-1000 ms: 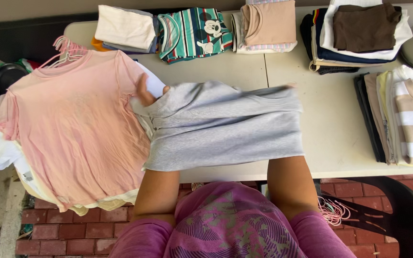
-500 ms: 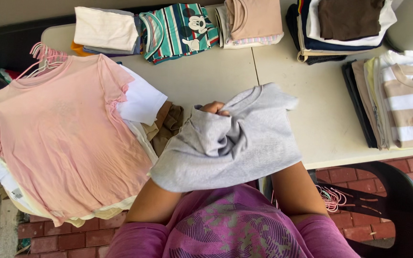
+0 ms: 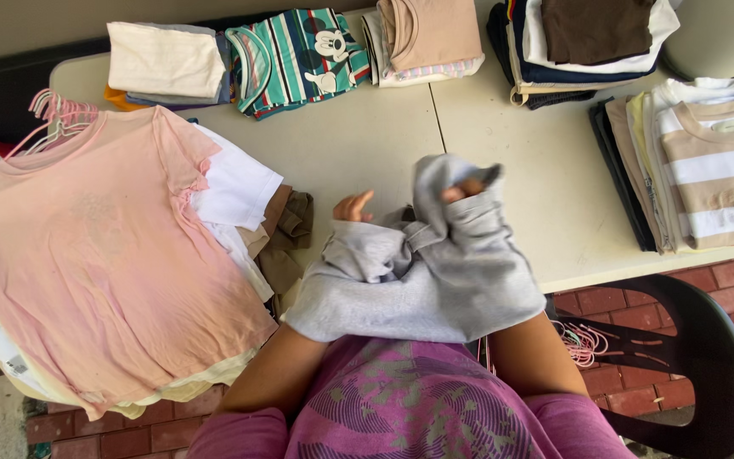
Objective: The person folds several garments on a table, including a striped shirt, a gray t-shirt, a pink t-shirt, and a white tank top. Each item is smoothed, folded into a compact rectangle, and stacked on the table.
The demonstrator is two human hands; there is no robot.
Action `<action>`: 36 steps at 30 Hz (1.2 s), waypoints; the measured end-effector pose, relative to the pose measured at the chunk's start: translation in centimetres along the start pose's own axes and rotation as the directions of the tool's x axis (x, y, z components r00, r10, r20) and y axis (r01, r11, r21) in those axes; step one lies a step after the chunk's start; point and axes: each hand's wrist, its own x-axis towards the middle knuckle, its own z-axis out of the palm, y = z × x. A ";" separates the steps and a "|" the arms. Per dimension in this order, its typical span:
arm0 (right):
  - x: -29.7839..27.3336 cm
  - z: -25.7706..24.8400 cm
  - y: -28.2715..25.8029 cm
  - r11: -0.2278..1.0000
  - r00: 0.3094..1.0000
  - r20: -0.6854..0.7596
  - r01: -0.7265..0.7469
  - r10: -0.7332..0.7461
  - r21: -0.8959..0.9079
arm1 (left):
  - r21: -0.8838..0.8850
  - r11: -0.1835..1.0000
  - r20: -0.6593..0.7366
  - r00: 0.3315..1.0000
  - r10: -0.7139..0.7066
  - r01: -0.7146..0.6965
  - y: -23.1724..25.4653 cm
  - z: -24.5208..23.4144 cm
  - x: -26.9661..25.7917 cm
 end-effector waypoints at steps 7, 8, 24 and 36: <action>-0.4 0.3 0.3 0.992 0.995 0.031 0.100 -0.098 -0.076 | 0.189 0.975 0.271 0.948 -0.170 0.121 -0.4 1.2 -1.2; 0.1 -1.0 1.1 0.997 0.997 -0.040 0.063 -0.065 -0.048 | 0.217 0.964 0.293 0.931 -0.217 0.156 -0.1 0.5 -2.0; -0.8 -0.6 13.7 0.808 0.862 0.054 -0.492 0.503 0.325 | -0.195 0.816 0.301 0.826 -0.477 0.543 -2.5 -2.8 -2.2; -4.0 -18.5 14.6 0.725 0.835 -0.469 0.130 0.288 0.676 | -0.208 0.977 -0.230 0.968 -0.104 0.056 12.2 -16.4 0.5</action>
